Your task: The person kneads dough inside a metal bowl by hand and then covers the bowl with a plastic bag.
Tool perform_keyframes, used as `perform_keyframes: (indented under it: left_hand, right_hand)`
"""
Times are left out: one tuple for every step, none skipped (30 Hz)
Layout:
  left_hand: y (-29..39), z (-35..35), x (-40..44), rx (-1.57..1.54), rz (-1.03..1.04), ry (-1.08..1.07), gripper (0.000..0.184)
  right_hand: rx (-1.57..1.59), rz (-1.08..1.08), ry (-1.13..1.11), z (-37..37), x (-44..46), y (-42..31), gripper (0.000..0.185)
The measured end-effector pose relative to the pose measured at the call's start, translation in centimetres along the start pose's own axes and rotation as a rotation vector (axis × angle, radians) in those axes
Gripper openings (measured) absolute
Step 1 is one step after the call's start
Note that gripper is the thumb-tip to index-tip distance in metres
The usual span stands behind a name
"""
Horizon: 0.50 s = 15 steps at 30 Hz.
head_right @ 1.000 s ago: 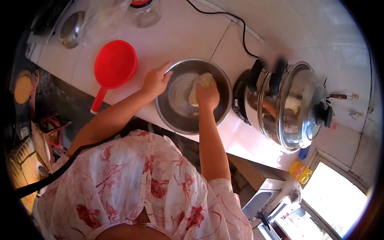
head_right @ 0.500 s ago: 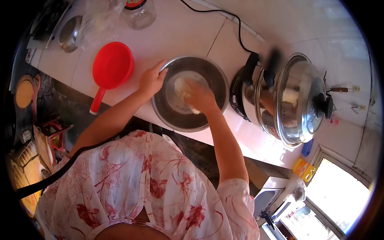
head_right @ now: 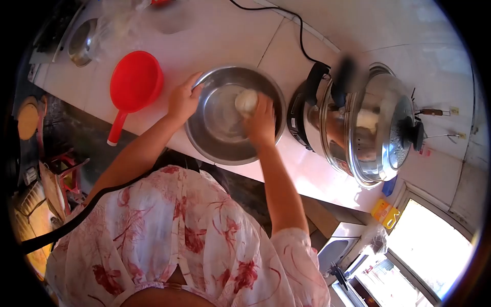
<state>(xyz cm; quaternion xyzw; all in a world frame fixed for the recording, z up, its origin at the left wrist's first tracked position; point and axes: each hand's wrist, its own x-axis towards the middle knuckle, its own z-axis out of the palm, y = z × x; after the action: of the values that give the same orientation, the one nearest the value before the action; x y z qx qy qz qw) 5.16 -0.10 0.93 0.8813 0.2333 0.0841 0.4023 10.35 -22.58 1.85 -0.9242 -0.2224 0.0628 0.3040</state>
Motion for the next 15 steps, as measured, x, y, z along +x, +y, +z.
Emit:
perform_keyframes:
  left_hand:
    - [0.0, 0.1, 0.1, -0.011, 0.004, 0.003, 0.033]
    - [0.0, 0.2, 0.1, 0.003, 0.064, 0.025, 0.033]
    - [0.0, 0.3, 0.0, 0.019, 0.122, 0.046, 0.032]
    - [0.1, 0.3, -0.1, 0.015, 0.124, 0.044, 0.032]
    - [0.2, 0.2, -0.1, 0.046, 0.12, 0.015, 0.032]
    - [0.3, 0.0, 0.0, 0.08, 0.117, -0.013, 0.032]
    - [0.2, 0.1, 0.0, 0.084, 0.12, -0.015, 0.032]
    - [0.2, 0.2, 0.0, 0.092, 0.15, 0.002, 0.032]
    - [0.1, 0.2, 0.1, 0.101, 0.176, 0.023, 0.033]
    - [0.4, -0.1, 0.1, 0.105, 0.168, 0.024, 0.033]
    - [0.7, -0.5, 0.0, 0.109, 0.166, 0.004, 0.033]
    - [0.8, -0.6, -0.2, 0.111, 0.165, -0.018, 0.033]
    - [0.7, -0.4, -0.4, 0.112, 0.158, -0.024, 0.033]
    - [0.5, -0.3, -0.3, 0.106, 0.157, -0.019, 0.033]
    - [0.4, -0.3, -0.2, 0.098, 0.159, -0.013, 0.033]
  right_hand:
    - [-0.031, 0.056, 0.0, 0.5, -1.8, 0.0, 0.07]
    - [-0.079, -0.026, 0.032, 1.6, -3.4, 0.2, 0.07]
    - [-0.145, 0.007, -0.062, 1.8, -4.4, -1.3, 0.069]
    - [-0.209, 0.042, -0.157, 1.9, -4.9, -2.6, 0.067]
    - [-0.209, 0.045, -0.155, 1.8, -4.8, -3.1, 0.067]
    - [-0.059, 0.005, -0.228, 2.0, -4.3, -3.5, 0.065]
    - [0.091, -0.034, -0.302, 2.0, -3.7, -3.8, 0.064]
    - [0.093, -0.035, -0.302, 1.8, -2.8, -4.0, 0.064]
    - [0.076, -0.092, -0.239, 1.5, -1.6, -4.2, 0.06]
    - [0.061, -0.147, -0.18, 1.2, -0.3, -4.2, 0.057]
    - [0.067, -0.146, -0.189, 0.8, 1.5, -3.9, 0.057]
    - [-0.092, -0.294, -0.157, 0.0, 3.4, -3.2, 0.055]
    - [-0.251, -0.441, -0.122, -0.6, 4.1, -2.5, 0.053]
    - [-0.249, -0.44, -0.126, -0.3, 3.7, -1.6, 0.053]
    - [-0.376, -0.523, -0.159, 0.2, 3.1, -0.4, 0.052]
